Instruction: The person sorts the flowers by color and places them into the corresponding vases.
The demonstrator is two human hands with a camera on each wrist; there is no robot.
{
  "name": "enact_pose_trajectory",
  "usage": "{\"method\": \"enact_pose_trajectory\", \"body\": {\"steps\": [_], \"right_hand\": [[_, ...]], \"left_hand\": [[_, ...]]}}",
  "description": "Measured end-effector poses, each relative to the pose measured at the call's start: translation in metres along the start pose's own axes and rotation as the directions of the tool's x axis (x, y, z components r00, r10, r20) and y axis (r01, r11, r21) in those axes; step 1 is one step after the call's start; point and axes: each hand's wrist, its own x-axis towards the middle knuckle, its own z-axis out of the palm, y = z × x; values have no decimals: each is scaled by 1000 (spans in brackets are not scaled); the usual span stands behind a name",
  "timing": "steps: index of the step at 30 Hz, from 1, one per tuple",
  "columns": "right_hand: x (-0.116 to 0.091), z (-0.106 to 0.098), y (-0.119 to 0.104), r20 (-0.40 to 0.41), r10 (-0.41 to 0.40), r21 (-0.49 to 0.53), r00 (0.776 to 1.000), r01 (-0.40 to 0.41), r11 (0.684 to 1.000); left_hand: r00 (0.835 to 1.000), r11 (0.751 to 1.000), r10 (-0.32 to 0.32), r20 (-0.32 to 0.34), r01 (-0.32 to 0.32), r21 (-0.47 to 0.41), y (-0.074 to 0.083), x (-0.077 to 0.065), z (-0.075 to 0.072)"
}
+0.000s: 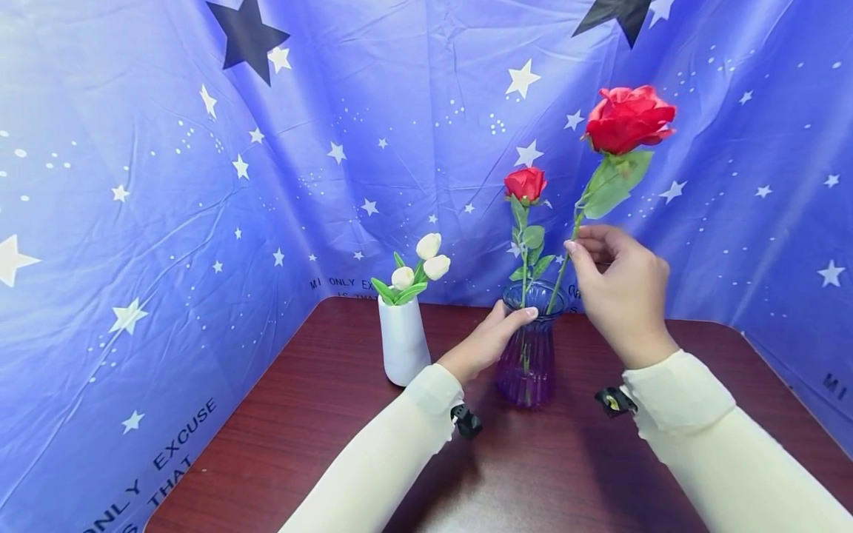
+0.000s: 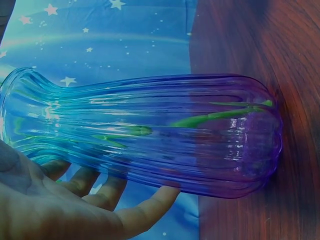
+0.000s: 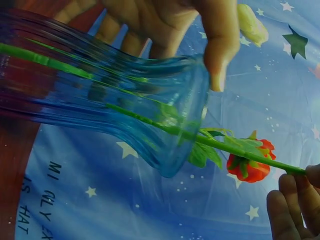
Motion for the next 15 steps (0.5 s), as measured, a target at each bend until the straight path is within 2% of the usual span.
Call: {"method": "enact_pose_trajectory", "body": {"steps": [15], "right_hand": [[-15,10,15,105,-22,-82,994,31,996]], "left_hand": [[1000,1000,-17,-2,17,-3,1,-1,0]]}}
